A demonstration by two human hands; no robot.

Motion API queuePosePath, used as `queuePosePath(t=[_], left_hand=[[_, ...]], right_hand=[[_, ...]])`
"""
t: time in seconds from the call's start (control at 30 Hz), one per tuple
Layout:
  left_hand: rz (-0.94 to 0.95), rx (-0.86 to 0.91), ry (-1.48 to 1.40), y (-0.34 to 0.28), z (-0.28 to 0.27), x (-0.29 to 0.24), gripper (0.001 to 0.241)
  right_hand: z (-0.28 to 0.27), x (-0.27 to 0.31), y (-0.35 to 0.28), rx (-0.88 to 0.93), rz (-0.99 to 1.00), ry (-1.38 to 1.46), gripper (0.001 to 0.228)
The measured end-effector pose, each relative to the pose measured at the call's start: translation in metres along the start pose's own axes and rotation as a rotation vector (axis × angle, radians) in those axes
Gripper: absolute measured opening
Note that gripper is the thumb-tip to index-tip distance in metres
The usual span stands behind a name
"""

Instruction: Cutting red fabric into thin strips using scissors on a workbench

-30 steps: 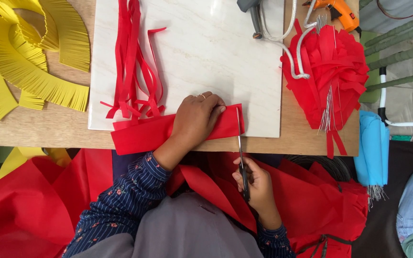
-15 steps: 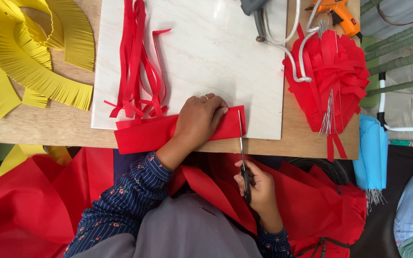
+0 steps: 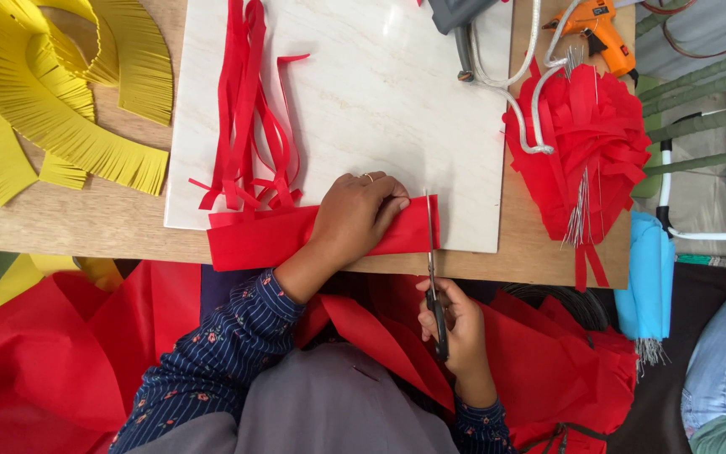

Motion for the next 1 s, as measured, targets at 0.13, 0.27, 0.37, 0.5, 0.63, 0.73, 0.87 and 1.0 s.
queuePosePath(t=[0.13,0.27,0.37,0.5,0.63,0.73,0.87,1.0], left_hand=[[-0.006,-0.007,-0.021,0.000,-0.001,0.000,0.013],[-0.015,-0.003,-0.041,0.000,-0.001,0.001,0.013],[-0.016,-0.012,-0.043,0.000,0.000,0.002,0.014],[-0.026,-0.020,-0.054,0.001,-0.002,0.001,0.014],[-0.012,-0.029,-0.049,0.000,-0.001,0.002,0.014],[-0.004,-0.031,-0.037,0.002,0.000,0.002,0.014],[-0.010,-0.022,-0.023,0.000,0.000,0.001,0.014],[-0.030,-0.001,-0.027,0.000,0.001,0.001,0.016]], right_hand=[[0.002,0.001,0.003,-0.002,-0.007,0.014,0.035],[0.003,0.001,0.004,-0.014,0.003,0.023,0.034],[0.002,-0.001,0.004,-0.010,0.019,0.031,0.032],[0.003,-0.005,0.004,-0.023,0.039,0.045,0.031],[0.002,-0.010,0.003,-0.030,0.042,0.020,0.028],[0.000,-0.011,0.004,-0.038,0.055,0.000,0.027],[-0.002,-0.015,0.002,-0.049,0.054,-0.032,0.029],[-0.002,-0.017,0.001,-0.048,0.064,-0.037,0.027]])
Point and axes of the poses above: each hand's wrist, its own y-axis towards the middle knuckle, its own z-axis out of the palm, x = y × z, the point moved 4 cm from there along y, towards the middle knuckle, and after that the axes turned 9 degrees about z, right-handed, at the moved point
